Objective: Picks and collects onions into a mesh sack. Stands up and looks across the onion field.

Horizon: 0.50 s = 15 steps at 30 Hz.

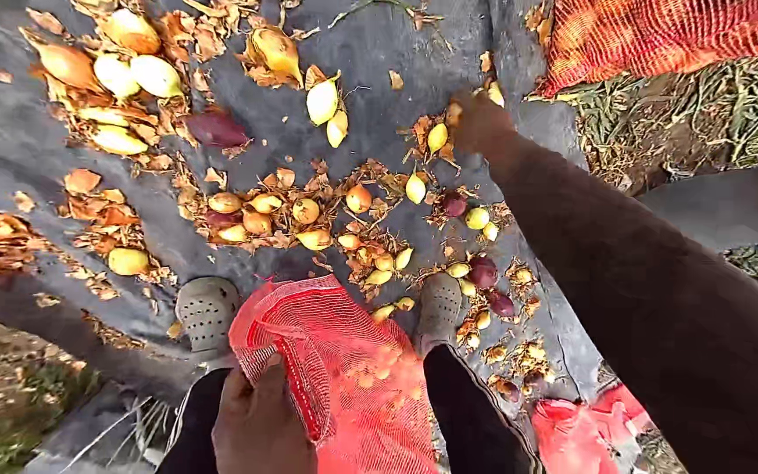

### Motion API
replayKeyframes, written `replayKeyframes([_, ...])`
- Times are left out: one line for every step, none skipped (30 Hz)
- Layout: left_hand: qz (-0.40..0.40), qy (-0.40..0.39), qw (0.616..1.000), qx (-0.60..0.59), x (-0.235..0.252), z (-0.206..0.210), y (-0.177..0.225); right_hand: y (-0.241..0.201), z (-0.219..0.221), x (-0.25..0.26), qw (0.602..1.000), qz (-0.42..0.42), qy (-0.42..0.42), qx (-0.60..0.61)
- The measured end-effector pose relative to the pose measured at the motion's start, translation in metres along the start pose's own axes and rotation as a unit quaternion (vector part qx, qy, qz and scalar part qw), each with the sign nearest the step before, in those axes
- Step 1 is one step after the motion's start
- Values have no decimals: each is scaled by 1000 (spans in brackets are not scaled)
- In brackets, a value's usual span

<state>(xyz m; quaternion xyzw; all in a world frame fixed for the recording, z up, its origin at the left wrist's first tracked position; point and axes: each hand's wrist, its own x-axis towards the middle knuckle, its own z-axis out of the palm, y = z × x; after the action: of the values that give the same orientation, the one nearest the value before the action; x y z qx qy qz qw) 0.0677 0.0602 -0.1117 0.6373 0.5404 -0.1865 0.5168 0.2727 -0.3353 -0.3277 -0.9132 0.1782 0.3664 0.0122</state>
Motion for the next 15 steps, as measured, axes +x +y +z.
replayKeyframes([4,5,1000,3,2,0,-1,-5,2,2,1000,0,1,-19])
replayKeyframes([7,7,1000,0,5,0,-1,-9,4,-2,1000,11,14,-11])
replayKeyframes([9,7,1000,-4,7,-1,0,-13,3,-10,999,26,32,25])
replayKeyframes([9,9,1000,-10,10,-2,2,-20,0,-21,995,33,53,82])
replayKeyframes([8,12,1000,-17,12,-3,4,-30,-1,-38,986,18,68,149])
replayKeyframes([6,14,1000,-25,14,-3,7,-43,2,-56,973,-15,71,218])
replayKeyframes([2,12,999,-29,15,-3,8,-61,9,-77,962,-59,46,261])
replayKeyframes([0,8,1000,-29,14,-4,10,-83,20,-99,961,-104,0,257])
replayKeyframes([0,5,1000,-23,13,-6,13,-107,35,-118,964,-146,-51,217])
replayKeyframes([5,7,1000,-15,12,-10,16,-129,53,-131,967,-180,-89,158])
replayKeyframes([16,11,1000,-6,13,-14,21,-147,72,-138,967,-198,-119,104])
replayKeyframes([32,18,999,2,15,-21,25,-161,87,-140,968,-199,-138,73])
replayKeyframes([47,26,998,11,19,-28,27,-169,96,-142,969,-188,-144,67])
replayKeyframes([59,30,998,20,23,-36,28,-173,96,-144,972,-164,-139,94])
replayKeyframes([62,22,997,32,28,-42,28,-173,91,-148,970,-131,-127,160])
